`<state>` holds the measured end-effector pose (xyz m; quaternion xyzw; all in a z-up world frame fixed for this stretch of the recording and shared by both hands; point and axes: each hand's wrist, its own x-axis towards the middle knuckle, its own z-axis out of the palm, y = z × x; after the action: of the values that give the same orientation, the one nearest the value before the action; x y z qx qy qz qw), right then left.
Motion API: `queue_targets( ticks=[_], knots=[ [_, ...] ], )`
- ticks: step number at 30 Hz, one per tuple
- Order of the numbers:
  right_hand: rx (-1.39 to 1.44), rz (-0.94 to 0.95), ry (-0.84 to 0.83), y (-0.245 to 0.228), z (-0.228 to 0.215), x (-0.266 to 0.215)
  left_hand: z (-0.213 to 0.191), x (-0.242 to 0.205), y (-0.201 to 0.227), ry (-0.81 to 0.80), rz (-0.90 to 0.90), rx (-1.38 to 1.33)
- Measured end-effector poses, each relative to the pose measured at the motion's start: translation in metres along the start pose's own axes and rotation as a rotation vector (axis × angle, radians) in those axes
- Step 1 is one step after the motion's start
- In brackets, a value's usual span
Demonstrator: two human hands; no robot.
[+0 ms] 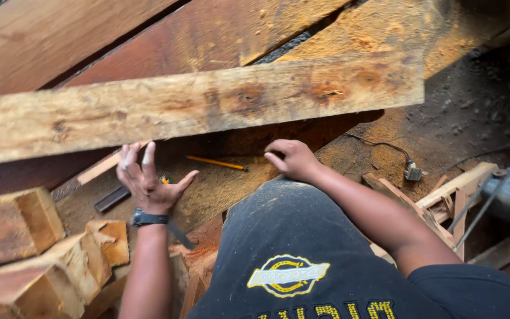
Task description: The person measures and marks a wooden plank using a tape measure, pencil, and square. They then use a circular saw to cut the plank along the marked lines. The person repeats this process, measuring, marking, and cutting the wood into smaller pieces.
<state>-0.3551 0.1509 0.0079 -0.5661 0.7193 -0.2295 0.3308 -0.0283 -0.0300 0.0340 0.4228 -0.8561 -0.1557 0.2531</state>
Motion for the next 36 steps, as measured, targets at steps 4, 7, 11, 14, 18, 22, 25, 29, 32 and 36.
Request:
queue_targets(
  ticks=[4, 7, 11, 14, 18, 22, 25, 29, 32, 36],
  knots=[
    [0.250, 0.411, 0.408, 0.057, -0.013, -0.042, -0.010, 0.077, 0.004, -0.186, 0.244, 0.068],
    [0.307, 0.451, 0.509, 0.073, -0.038, -0.066, 0.014, 0.122, -0.032, -0.558, 0.205, 0.246],
    [0.282, 0.515, 0.648, 0.078, -0.072, -0.082, 0.043, 0.164, -0.044, -0.801, 0.219, 0.361],
    [0.417, 0.601, 0.783, 0.084, -0.097, -0.085, 0.050, 0.170, -0.044, -0.837, 0.328, 0.411],
    [0.562, 0.770, 1.010, 0.121, -0.121, -0.084, 0.048, 0.166, -0.045, -0.707, 0.453, 0.455],
    [0.856, 0.856, 1.050, 0.180, -0.125, -0.089, 0.044, 0.171, -0.036, -0.766, 0.413, 0.480],
    [0.847, 0.843, 0.952, 0.179, -0.120, -0.107, 0.047, 0.170, -0.039, -0.747, 0.452, 0.510],
    [0.698, 0.922, 0.908, 0.172, -0.114, -0.105, 0.051, 0.177, -0.021, -0.757, 0.398, 0.458],
    [0.666, 0.610, 1.035, 0.179, -0.096, -0.094, 0.044, 0.182, 0.009, -0.958, 0.189, 0.574],
    [0.856, 0.489, 1.149, 0.163, -0.108, -0.085, 0.056, 0.185, 0.027, -0.927, 0.211, 0.562]
  ],
)
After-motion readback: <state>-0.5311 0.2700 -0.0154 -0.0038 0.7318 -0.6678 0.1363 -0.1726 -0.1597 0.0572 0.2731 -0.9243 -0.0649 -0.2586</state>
